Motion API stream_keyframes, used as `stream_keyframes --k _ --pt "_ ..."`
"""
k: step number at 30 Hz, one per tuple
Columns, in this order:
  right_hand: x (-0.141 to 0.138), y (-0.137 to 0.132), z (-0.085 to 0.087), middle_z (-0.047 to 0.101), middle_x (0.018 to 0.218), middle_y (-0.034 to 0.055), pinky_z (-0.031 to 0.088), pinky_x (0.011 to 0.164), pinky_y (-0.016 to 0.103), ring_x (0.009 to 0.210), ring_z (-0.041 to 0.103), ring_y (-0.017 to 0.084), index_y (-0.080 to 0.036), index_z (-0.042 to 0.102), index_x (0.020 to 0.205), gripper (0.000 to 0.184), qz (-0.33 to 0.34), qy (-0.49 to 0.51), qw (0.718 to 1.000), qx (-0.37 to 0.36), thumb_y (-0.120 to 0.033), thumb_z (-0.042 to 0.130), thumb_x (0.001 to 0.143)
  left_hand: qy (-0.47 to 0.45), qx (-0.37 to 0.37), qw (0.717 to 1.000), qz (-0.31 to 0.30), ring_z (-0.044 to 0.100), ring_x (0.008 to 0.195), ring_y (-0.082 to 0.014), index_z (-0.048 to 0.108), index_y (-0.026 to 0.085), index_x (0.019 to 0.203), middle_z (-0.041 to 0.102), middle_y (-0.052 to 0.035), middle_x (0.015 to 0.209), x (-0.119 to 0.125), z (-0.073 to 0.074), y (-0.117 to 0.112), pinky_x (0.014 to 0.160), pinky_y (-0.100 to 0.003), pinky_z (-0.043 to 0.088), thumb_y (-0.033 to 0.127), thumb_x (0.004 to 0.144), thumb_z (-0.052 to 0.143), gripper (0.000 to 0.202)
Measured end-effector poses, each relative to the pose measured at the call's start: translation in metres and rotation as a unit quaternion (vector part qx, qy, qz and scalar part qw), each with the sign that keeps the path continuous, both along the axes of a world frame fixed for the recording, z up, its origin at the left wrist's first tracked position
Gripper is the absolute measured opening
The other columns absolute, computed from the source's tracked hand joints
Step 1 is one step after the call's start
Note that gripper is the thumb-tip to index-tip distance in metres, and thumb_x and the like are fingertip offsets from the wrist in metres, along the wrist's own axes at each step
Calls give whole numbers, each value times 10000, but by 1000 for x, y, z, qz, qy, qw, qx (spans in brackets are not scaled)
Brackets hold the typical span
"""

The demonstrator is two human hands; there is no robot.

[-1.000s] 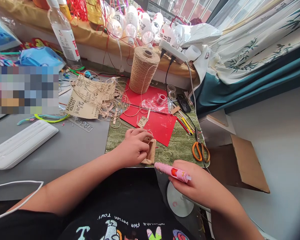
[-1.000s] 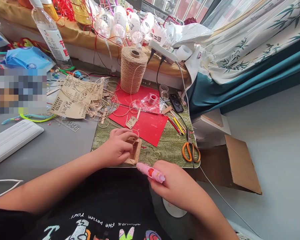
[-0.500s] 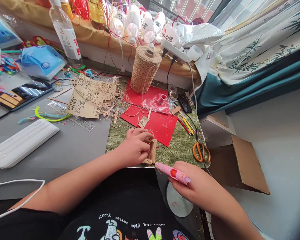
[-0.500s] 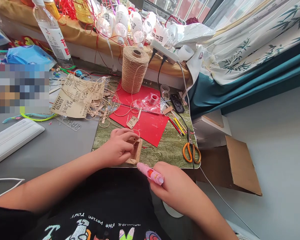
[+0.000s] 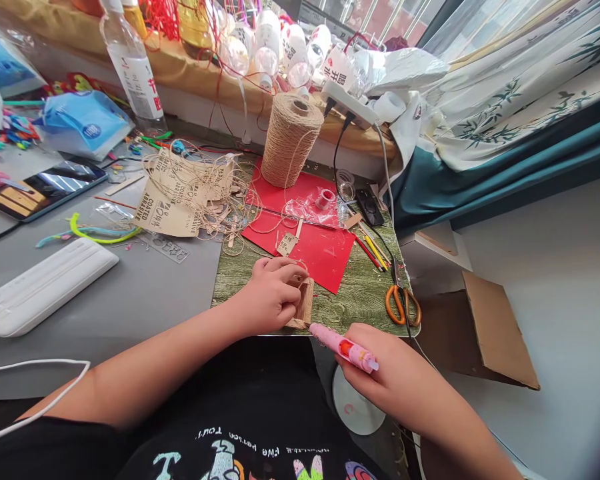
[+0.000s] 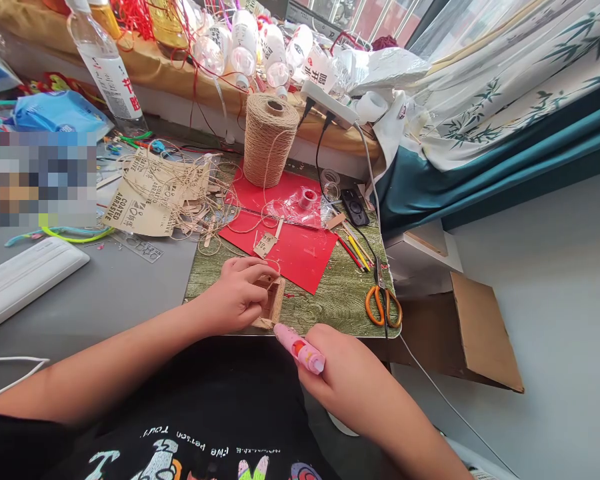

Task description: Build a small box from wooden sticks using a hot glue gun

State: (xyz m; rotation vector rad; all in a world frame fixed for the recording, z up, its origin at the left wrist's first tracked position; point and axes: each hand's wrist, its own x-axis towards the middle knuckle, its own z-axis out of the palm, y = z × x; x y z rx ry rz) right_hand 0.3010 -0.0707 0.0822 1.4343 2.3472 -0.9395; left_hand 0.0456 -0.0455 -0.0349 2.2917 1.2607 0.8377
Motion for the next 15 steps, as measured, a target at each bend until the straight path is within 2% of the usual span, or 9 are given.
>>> stream_keyframes --k 6,9,10,12,13,15 --pt "7 -1 1 588 783 1 433 637 322 666 544 172 -243 495 827 218 -20 64 998 8 -323 548 1023 -3 -3 1000 2 490 1349 -317 688 212 686 693 -12 1352 0 1 0 1093 -549 284 137 829 608 180" --pt "15 1 -1 643 872 32 505 728 350 763 603 207 -258 644 1007 115 -30 143 989 17 -328 555 1026 -11 -9 1000 5 496 1344 -306 684 215 704 689 -9 1357 0 2 0 1101 -546 285 141 847 597 183" --pt "17 4 -4 667 922 46 525 773 364 822 631 225 -269 676 1116 164 -37 175 984 23 -338 556 1028 -12 -11 1000 6 498 1342 -305 683 215 710 686 -10 1361 0 3 0 1102 -547 286 140 848 596 179" --pt "24 13 -17 697 1040 71 541 868 388 957 663 255 -283 666 1307 304 -68 229 970 52 -371 555 1038 -11 -15 1000 9 500 1336 -305 680 214 725 679 -19 1372 0 3 0 1102 -547 293 131 845 590 171" --pt "28 21 -26 700 1097 81 540 909 395 1015 666 264 -275 660 1337 338 -90 255 959 81 -396 559 1037 -10 -16 1000 10 501 1333 -305 678 213 732 676 -27 1376 0 3 0 1101 -546 297 125 842 587 168" --pt "37 40 -50 704 1116 77 538 941 387 1038 672 257 -249 696 1228 305 -157 258 941 151 -447 605 1014 -9 -14 1000 12 504 1327 -303 671 212 746 673 -40 1377 0 3 0 1098 -545 306 117 841 577 164"
